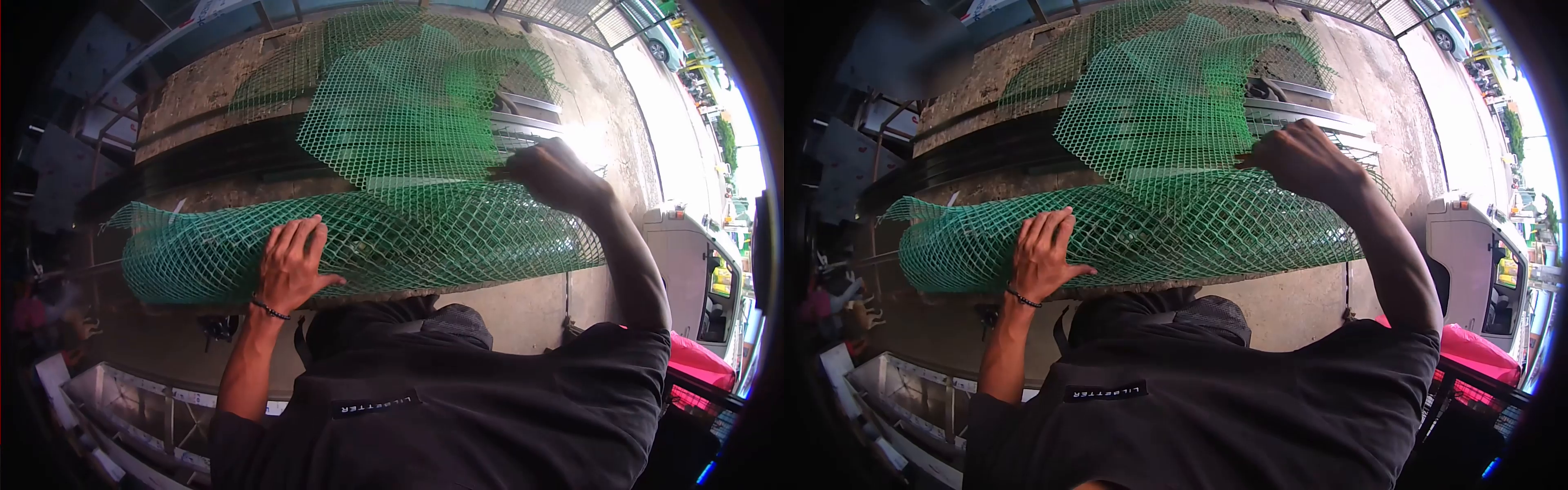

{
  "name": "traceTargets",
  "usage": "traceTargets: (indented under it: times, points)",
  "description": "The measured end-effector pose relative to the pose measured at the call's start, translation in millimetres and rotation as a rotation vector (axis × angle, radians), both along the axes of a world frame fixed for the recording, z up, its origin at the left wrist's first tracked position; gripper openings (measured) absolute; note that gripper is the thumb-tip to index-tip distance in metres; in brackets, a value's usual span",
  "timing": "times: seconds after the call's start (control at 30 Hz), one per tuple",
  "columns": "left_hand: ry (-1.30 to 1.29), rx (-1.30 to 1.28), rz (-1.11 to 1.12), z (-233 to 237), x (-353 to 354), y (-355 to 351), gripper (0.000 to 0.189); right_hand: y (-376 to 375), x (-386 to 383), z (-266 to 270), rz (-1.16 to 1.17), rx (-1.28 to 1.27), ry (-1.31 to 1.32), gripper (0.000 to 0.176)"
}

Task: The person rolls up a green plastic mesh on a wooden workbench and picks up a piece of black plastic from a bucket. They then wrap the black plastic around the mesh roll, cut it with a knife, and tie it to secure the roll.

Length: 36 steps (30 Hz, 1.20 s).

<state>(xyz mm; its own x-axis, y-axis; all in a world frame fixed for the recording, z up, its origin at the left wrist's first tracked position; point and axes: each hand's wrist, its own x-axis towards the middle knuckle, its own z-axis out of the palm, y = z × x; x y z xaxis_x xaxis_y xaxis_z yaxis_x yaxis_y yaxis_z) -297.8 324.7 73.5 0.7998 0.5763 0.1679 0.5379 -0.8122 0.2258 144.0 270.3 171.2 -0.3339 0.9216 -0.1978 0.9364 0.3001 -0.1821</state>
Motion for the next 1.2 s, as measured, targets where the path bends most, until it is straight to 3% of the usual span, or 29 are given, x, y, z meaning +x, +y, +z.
traceTargets:
  times: [0.07,0.13,0.17,0.2,0.27,0.47,0.57,0.6,0.67,0.83,0.87,0.93,1.0,1.07,1.13,1.17,1.2]
  points:
    - [-0.01,0.003,-0.003,-3,-1,1,0.097,0,0,25,-0.037,-0.018,-0.021,0.01]
    - [-0.022,0.005,-0.006,-4,-1,1,0.097,1,-3,53,-0.169,-0.116,-0.256,0.013]
    - [-0.014,-0.004,-0.01,-2,0,1,0.096,-2,-8,65,-0.147,0.056,-0.205,0.013]
    - [-0.002,-0.009,-0.004,0,-1,1,0.095,7,-20,82,-0.195,0.014,-0.207,0.013]
    - [-0.023,0.01,-0.002,0,1,2,0.094,23,-40,96,0.034,0.148,-0.083,0.024]
    - [-0.051,-0.002,-0.02,1,-4,1,0.092,122,-144,44,0.201,0.051,0.172,0.035]
    - [-0.056,-0.019,-0.044,3,-6,3,0.091,192,-228,17,0.182,-0.248,0.126,0.043]
    - [-0.056,-0.037,-0.057,3,-7,3,0.091,218,-248,-6,0.192,-0.348,0.168,0.049]
    - [-0.069,-0.033,-0.062,-1,-9,2,0.089,282,-275,-110,0.421,-0.273,0.432,0.055]
    - [-0.041,0.007,-0.048,-6,-6,2,0.085,368,-367,-200,0.199,-0.327,0.259,0.065]
    - [-0.032,0.008,-0.054,-7,-7,2,0.084,380,-380,-201,0.197,-0.33,0.252,0.065]
    - [-0.015,-0.02,-0.07,-9,-10,2,0.079,404,-405,-203,-0.132,-0.378,0.469,0.072]
    - [-0.089,0.111,-0.018,-15,-8,1,0.074,437,-425,-219,-0.164,-0.264,0.516,0.079]
    - [-0.097,0.071,-0.079,-7,-8,3,0.074,423,-427,-166,-0.22,-0.334,0.493,0.081]
    - [-0.05,-0.048,-0.052,0,-6,6,0.073,421,-414,-157,-0.089,-0.168,0.408,0.083]
    - [-0.054,-0.049,-0.054,-1,-5,8,0.08,411,-387,-146,-0.129,-0.154,0.389,0.083]
    - [-0.07,-0.041,-0.081,0,-5,10,0.08,396,-364,-137,0.017,-0.042,0.365,0.081]
